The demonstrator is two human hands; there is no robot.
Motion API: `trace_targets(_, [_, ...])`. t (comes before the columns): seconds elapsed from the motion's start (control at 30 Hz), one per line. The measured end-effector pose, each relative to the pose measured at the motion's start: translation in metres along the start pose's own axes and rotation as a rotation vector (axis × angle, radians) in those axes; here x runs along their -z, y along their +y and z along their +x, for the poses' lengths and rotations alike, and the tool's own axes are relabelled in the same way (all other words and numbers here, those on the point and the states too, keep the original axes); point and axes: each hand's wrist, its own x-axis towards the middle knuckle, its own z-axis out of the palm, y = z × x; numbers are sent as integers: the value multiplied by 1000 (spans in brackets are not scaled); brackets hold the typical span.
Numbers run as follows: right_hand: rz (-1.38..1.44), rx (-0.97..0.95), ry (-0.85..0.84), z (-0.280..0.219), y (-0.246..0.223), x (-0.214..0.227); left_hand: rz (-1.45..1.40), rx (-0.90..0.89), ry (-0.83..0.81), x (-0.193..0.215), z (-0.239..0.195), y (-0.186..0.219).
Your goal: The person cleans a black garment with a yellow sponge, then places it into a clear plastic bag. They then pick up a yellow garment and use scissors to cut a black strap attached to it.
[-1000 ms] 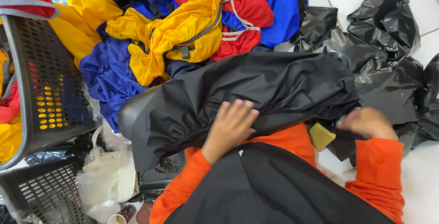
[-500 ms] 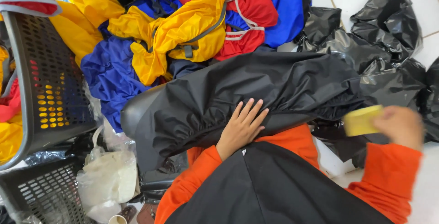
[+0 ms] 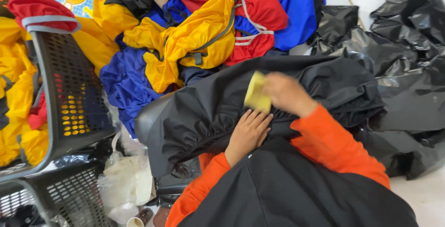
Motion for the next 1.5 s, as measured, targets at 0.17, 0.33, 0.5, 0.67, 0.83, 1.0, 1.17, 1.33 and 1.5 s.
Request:
trace_targets(0.17, [-521,-373,302,12,57,35,-35,3,44,-1,0,1])
trace_targets(0.33, [-75,-288,405,16,-4,66,-63,10,9,-5,-2,1])
trace_targets(0.5, [26,-409,4,-19,5,32,-59,28,4,-2,0,-1])
trace_targets(0.67, [-657,-649,418,-64,54,95,-207,87,149,18,4,-3])
trace_targets(0.83, [-204,-542,456,-71,1,132,-103,-33,-15,54,13,-4])
trace_targets(1.0, [160,-574,243,-73,-22,119,196,1,-211,54,8,-20])
trace_targets(1.17, [290,-505,467,-92,-29,100,51,-14,82,93,49,-12])
trace_targets(1.33, [743,-361,288,-58,-67,112,32,28,171,103,68,-2])
trace_targets(1.5, [1269,-110,-219,-45,-80,62,17,20,252,101,75,6])
